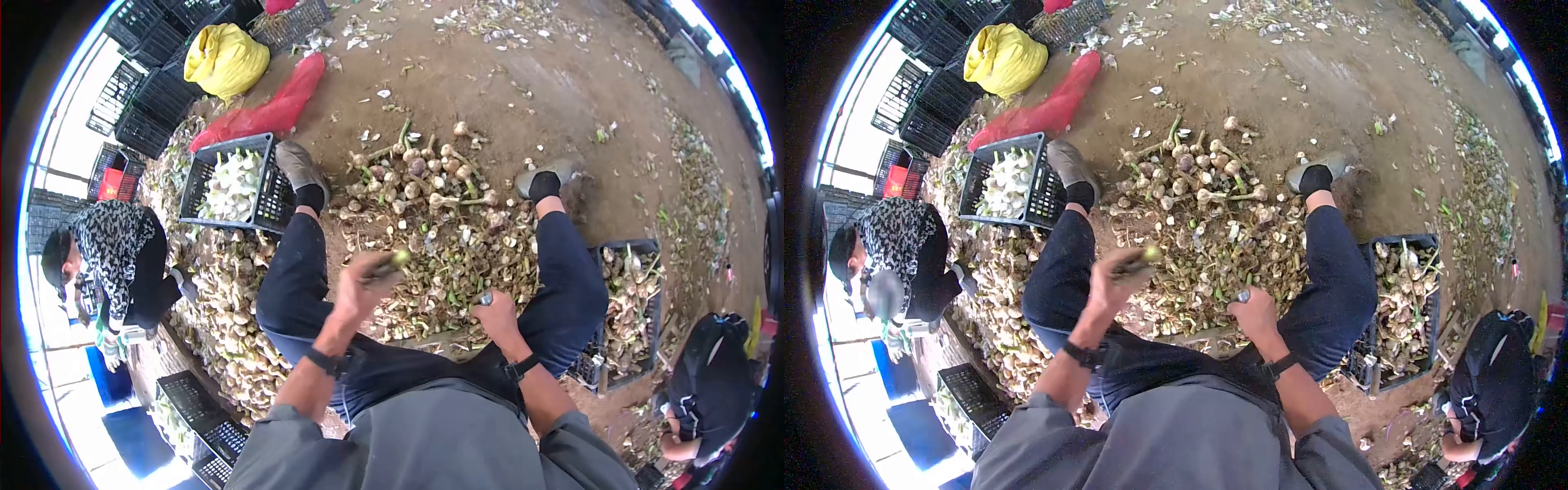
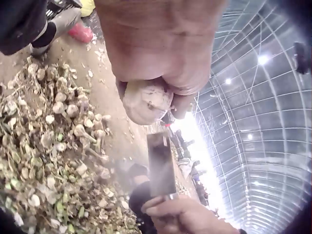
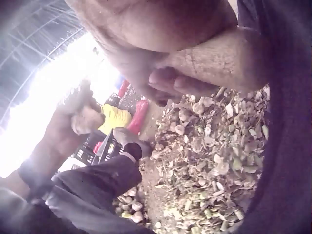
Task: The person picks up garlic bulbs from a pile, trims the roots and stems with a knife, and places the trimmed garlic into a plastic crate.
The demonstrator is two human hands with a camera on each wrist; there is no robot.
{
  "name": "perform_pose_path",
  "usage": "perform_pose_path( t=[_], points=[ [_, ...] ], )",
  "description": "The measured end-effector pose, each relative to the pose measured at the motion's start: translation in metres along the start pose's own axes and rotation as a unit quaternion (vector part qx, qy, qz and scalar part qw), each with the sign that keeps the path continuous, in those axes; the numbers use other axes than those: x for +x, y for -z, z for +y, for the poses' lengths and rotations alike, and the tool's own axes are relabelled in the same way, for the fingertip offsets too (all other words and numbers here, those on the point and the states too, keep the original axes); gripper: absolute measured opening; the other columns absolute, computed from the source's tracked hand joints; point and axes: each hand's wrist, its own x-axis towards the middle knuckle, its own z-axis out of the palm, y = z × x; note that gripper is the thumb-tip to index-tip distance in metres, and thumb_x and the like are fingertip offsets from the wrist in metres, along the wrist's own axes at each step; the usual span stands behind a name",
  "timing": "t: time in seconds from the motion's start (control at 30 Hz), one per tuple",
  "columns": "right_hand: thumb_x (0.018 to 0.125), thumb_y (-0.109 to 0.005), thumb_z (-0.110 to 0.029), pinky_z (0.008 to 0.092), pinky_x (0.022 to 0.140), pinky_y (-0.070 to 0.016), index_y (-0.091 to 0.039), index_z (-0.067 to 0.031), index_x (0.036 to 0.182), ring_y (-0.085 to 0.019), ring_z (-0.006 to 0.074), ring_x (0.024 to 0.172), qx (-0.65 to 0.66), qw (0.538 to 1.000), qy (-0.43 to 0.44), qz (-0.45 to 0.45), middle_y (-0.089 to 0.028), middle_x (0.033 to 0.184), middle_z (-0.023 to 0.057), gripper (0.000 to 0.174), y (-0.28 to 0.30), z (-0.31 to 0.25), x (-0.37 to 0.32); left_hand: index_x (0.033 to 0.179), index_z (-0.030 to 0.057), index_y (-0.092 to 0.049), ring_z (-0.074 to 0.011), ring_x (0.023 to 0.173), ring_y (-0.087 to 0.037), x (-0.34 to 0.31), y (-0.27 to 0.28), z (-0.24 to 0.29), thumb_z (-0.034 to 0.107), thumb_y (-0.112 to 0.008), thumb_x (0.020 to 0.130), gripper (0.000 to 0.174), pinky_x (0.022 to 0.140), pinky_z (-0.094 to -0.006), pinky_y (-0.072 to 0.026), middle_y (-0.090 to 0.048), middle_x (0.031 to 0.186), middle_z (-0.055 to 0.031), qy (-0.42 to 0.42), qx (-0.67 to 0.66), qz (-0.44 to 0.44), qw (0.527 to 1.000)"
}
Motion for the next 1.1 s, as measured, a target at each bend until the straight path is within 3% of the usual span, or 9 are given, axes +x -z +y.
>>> perform_pose_path(
  t=[0.07, 0.27, 0.47, 0.57, 0.67, 0.73, 0.77, 1.0, 1.1],
  points=[
    [0.068, -0.074, -0.018, 0.0411, 0.065, -0.0501, -0.069, 0.0007, 0.081, -0.065, 0.0314, 0.065, -0.023, 1.000, 0.011, -0.004, -0.068, 0.072, 0.0159, 0.023, 0.001, -0.004, 0.012, 0.109, 0.0027, -0.072, -0.0199, 0.088, -0.071, 0.009, 0.043, -0.006, 0.005, -0.082, 0.078, 0.032, 0.078, -0.0302, -0.0572, -0.072, 0.098, -0.0135, -0.091, 0.116, 0.103, 0.984],
    [0.067, -0.075, -0.021, 0.0394, 0.067, -0.0510, -0.070, -0.0006, 0.081, -0.066, 0.0290, 0.067, -0.008, 1.000, 0.001, -0.030, -0.069, 0.073, 0.0140, 0.025, -0.009, 0.005, 0.013, 0.111, 0.0013, -0.071, -0.0227, 0.085, -0.069, -0.063, 0.207, -0.027, 0.008, -0.077, 0.081, 0.031, 0.078, -0.0350, -0.0569, -0.072, 0.099, -0.0129, 0.052, 0.296, 0.239, 0.923],
    [0.069, -0.077, -0.018, 0.0374, 0.056, -0.0459, -0.066, 0.0005, 0.074, -0.059, 0.0183, 0.056, 0.080, 0.996, -0.001, -0.027, -0.064, 0.064, 0.0079, 0.022, -0.008, 0.007, 0.014, 0.113, 0.0082, -0.067, -0.0358, 0.102, -0.063, -0.162, 0.289, -0.067, 0.020, -0.074, 0.083, 0.033, 0.087, -0.0441, -0.0501, -0.065, 0.108, -0.0188, 0.206, 0.675, 0.213, 0.675],
    [0.072, -0.076, -0.012, 0.0340, 0.049, -0.0415, -0.064, -0.0004, 0.070, -0.054, 0.0133, 0.051, 0.161, 0.987, -0.022, -0.014, -0.058, 0.058, 0.0031, 0.016, 0.001, -0.004, 0.007, 0.116, 0.0064, -0.066, -0.0368, 0.105, -0.062, -0.165, 0.303, -0.066, 0.018, -0.070, 0.084, 0.033, 0.088, -0.0433, -0.0499, -0.065, 0.108, -0.0197, 0.296, 0.580, 0.191, 0.734],
    [0.074, -0.075, -0.008, 0.0312, 0.045, -0.0387, -0.062, -0.0022, 0.068, -0.051, 0.0109, 0.048, 0.248, 0.968, -0.045, -0.013, -0.055, 0.056, 0.0006, 0.015, 0.012, -0.013, 0.002, 0.107, 0.0012, -0.069, -0.0342, 0.095, -0.065, -0.159, 0.300, -0.062, 0.019, -0.069, 0.086, 0.028, 0.084, -0.0434, -0.0509, -0.067, 0.105, -0.0180, 0.214, 0.514, 0.307, 0.772],
    [0.074, -0.074, -0.007, 0.0323, 0.042, -0.0366, -0.061, -0.0022, 0.066, -0.047, 0.0114, 0.043, 0.283, 0.958, -0.055, -0.002, -0.055, 0.056, 0.0009, 0.016, 0.021, -0.013, -0.002, 0.097, -0.0011, -0.069, -0.0328, 0.093, -0.067, -0.141, 0.291, -0.045, 0.012, -0.067, 0.087, 0.017, 0.083, -0.0409, -0.0513, -0.068, 0.105, -0.0168, 0.049, 0.509, 0.333, 0.792],
    [0.077, -0.073, -0.006, 0.0320, 0.038, -0.0350, -0.062, -0.0020, 0.071, -0.046, 0.0117, 0.040, 0.342, 0.940, -0.009, 0.013, -0.058, 0.060, 0.0016, 0.013, 0.016, 0.001, 0.007, 0.098, 0.0005, -0.068, -0.0342, 0.099, -0.065, -0.132, 0.276, 0.002, 0.012, -0.070, 0.084, 0.018, 0.087, -0.0424, -0.0513, -0.067, 0.109, -0.0168, 0.096, 0.512, 0.285, 0.805],
    [0.082, -0.073, -0.003, 0.0245, 0.038, -0.0363, -0.066, 0.0008, 0.090, -0.049, 0.0095, 0.041, 0.492, 0.870, 0.002, -0.021, -0.062, 0.068, 0.0044, 0.011, 0.108, -0.053, -0.052, 0.104, 0.0007, -0.071, -0.0248, 0.097, -0.068, -0.061, 0.269, 0.159, 0.010, -0.064, 0.094, 0.015, 0.084, -0.0348, -0.0524, -0.069, 0.109, -0.0151, -0.144, 0.460, 0.244, 0.841],
    [0.085, -0.073, -0.007, 0.0214, 0.041, -0.0364, -0.066, -0.0003, 0.095, -0.050, 0.0060, 0.045, 0.421, 0.904, 0.034, -0.064, -0.062, 0.070, 0.0015, 0.013, 0.161, -0.067, -0.093, 0.110, 0.0010, -0.071, -0.0183, 0.095, -0.065, -0.046, 0.235, 0.244, 0.012, -0.064, 0.095, 0.020, 0.083, -0.0303, -0.0510, -0.068, 0.111, -0.0114, -0.093, 0.436, 0.174, 0.878]
  ],
)
